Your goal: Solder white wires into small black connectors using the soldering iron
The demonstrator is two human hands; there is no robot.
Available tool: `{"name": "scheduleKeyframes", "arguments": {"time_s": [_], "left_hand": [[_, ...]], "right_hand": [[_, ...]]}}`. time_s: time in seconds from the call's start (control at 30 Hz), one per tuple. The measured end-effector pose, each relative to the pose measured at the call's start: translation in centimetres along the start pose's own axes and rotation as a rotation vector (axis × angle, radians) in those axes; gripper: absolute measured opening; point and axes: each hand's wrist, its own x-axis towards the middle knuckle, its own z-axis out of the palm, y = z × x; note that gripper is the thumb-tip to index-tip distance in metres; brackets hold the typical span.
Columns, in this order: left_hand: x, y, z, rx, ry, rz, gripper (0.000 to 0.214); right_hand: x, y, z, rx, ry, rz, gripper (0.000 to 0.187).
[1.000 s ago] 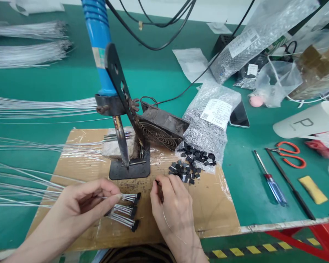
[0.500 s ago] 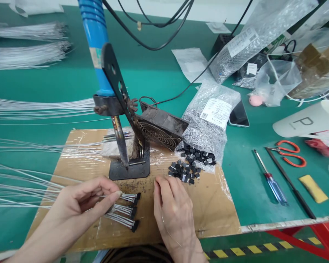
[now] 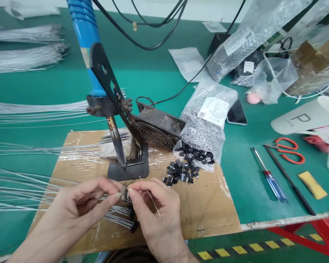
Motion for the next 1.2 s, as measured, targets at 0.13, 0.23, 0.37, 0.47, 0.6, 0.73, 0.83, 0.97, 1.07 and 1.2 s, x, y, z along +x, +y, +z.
{"name": "scheduleKeyframes", "arguments": {"time_s": [0.13,0.23,0.37,0.47,0.6,0.73,0.83,0.97,1.07,1.2], "left_hand": [[0.2,0.3,0.0,0.000,-0.065,-0.048,0.022],[0.3,0.6,0.0,-0.016,-0.053,-0.054,0.023],[0.1,0.8,-0.2,-0.025,-0.078,-0.058,0.020],[0.1,0.8,-0.2,-0.021,-0.073,-0.034,0.020],[0.1,0.7,0.0,-0.027,-0.052,-0.025,0.018],[0.0,0.4,0.0,-0.065,-0.040,-0.034,0.016],[0.1,0.4,0.2,-0.116,-0.063,-0.025,0.013],[0.7,0.6,0.5,-0.145,-0.021,0.008,0.013],[1.0,0.8,0.6,-0.103,0.020,0.020,0.013],[1.3,1.0,0.6,-0.061,0.069,0.036,0.016]], "right_hand": [[0.1,0.1,0.3,-0.025,-0.015,-0.018,0.009],[0.1,0.2,0.4,-0.016,-0.014,-0.021,0.009],[0.1,0.1,0.6,-0.015,0.006,-0.058,0.009],[0.1,-0.1,0.9,-0.014,0.033,-0.078,0.010],[0.0,-0.4,1.0,-0.035,0.061,-0.045,0.010],[-0.1,-0.4,1.1,-0.049,0.056,-0.065,0.010],[-0.4,-0.2,1.1,-0.065,0.059,-0.090,0.010],[-1.0,0.1,1.0,-0.101,0.097,-0.135,0.033],[-1.2,0.0,0.8,-0.145,0.124,-0.105,0.038],[-1.3,-0.7,0.6,-0.226,0.157,-0.034,0.022]]}}
